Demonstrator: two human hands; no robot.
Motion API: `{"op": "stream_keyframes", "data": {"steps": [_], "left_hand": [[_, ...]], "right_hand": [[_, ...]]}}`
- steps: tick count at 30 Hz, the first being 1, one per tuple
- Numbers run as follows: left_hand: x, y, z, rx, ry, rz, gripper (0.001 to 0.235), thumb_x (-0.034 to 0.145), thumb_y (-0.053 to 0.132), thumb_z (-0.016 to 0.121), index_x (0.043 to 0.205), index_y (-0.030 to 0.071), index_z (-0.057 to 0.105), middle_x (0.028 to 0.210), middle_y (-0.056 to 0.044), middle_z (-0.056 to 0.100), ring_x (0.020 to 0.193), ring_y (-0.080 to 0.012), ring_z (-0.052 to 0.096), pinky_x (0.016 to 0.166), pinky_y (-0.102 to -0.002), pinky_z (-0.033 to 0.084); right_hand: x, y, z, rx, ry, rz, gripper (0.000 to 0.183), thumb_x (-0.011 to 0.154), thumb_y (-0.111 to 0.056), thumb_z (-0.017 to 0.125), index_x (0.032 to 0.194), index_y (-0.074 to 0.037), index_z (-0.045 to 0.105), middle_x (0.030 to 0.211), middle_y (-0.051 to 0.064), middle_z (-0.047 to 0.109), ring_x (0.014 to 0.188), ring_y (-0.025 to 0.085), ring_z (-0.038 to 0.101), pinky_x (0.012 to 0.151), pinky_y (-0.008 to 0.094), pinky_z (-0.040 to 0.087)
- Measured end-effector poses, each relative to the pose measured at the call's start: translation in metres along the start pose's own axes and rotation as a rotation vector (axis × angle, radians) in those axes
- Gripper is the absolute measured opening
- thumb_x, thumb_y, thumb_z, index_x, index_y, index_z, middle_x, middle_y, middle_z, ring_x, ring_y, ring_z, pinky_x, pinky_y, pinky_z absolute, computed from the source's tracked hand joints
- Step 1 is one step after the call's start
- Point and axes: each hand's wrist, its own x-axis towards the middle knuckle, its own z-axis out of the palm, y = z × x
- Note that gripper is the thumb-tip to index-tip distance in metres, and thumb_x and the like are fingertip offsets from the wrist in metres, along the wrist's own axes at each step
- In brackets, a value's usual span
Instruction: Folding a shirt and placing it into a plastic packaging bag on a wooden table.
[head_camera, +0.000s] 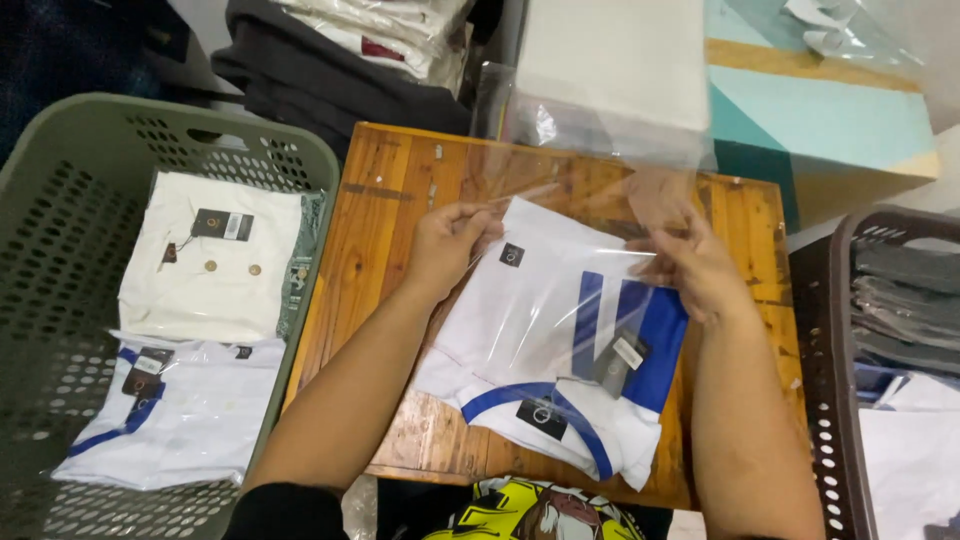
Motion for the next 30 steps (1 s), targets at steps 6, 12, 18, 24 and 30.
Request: {"op": "stream_keyframes", "data": {"steps": [6,12,18,24,30], "left_hand": [[0.002,0.008,-0.009,-0.333,0.168,-0.129,0.023,0.099,0.019,0.064,0.114,0.003,0.071,0.083,-0.009,0.072,0.068,-0.0191,0.074,0.061,-0.034,0.067],[-0.026,0.047,0.002,-0.373,0.161,-0.125,0.027,0.104,0.029,0.056,0.11,0.006,0.069,0.082,-0.006,0.07,0.069,-0.0187,0.075,0.058,-0.033,0.066],[-0.032,0.037,-0.015,-0.094,-0.141,-0.261,0.083,0.08,0.004,0.082,0.151,0.007,0.041,0.093,-0.019,0.071,0.076,-0.0299,0.077,0.065,-0.039,0.068],[-0.037,0.042,-0.014,-0.024,-0.285,-0.338,0.111,0.075,-0.007,0.083,0.163,0.008,0.017,0.094,-0.03,0.073,0.079,-0.0352,0.077,0.069,-0.042,0.066],[-0.045,0.046,-0.006,-0.063,-0.288,-0.314,0.118,0.076,-0.013,0.078,0.164,0.009,0.004,0.093,-0.033,0.071,0.076,-0.0365,0.077,0.068,-0.04,0.067]], "right_hand": [[-0.052,-0.022,0.019,-0.173,-0.058,0.019,0.121,0.076,-0.006,0.081,0.166,-0.019,0.002,0.095,0.03,0.071,0.061,0.037,0.072,0.044,0.037,0.057],[-0.042,0.008,0.011,-0.08,-0.013,-0.102,0.109,0.081,0.003,0.076,0.168,-0.017,0.014,0.088,0.021,0.073,0.057,0.027,0.072,0.043,0.031,0.059],[-0.033,0.036,0.003,-0.01,0.134,-0.233,0.095,0.089,0.002,0.074,0.167,-0.016,0.023,0.09,0.019,0.072,0.052,0.023,0.068,0.039,0.026,0.053],[-0.031,0.031,0.009,-0.016,0.219,-0.296,0.087,0.097,0.004,0.066,0.168,-0.017,0.021,0.093,0.018,0.074,0.044,0.018,0.063,0.034,0.018,0.044],[-0.037,0.02,0.021,-0.123,0.255,-0.291,0.077,0.096,0.006,0.063,0.164,-0.014,0.032,0.089,0.018,0.073,0.037,0.014,0.054,0.032,0.019,0.039]]}}
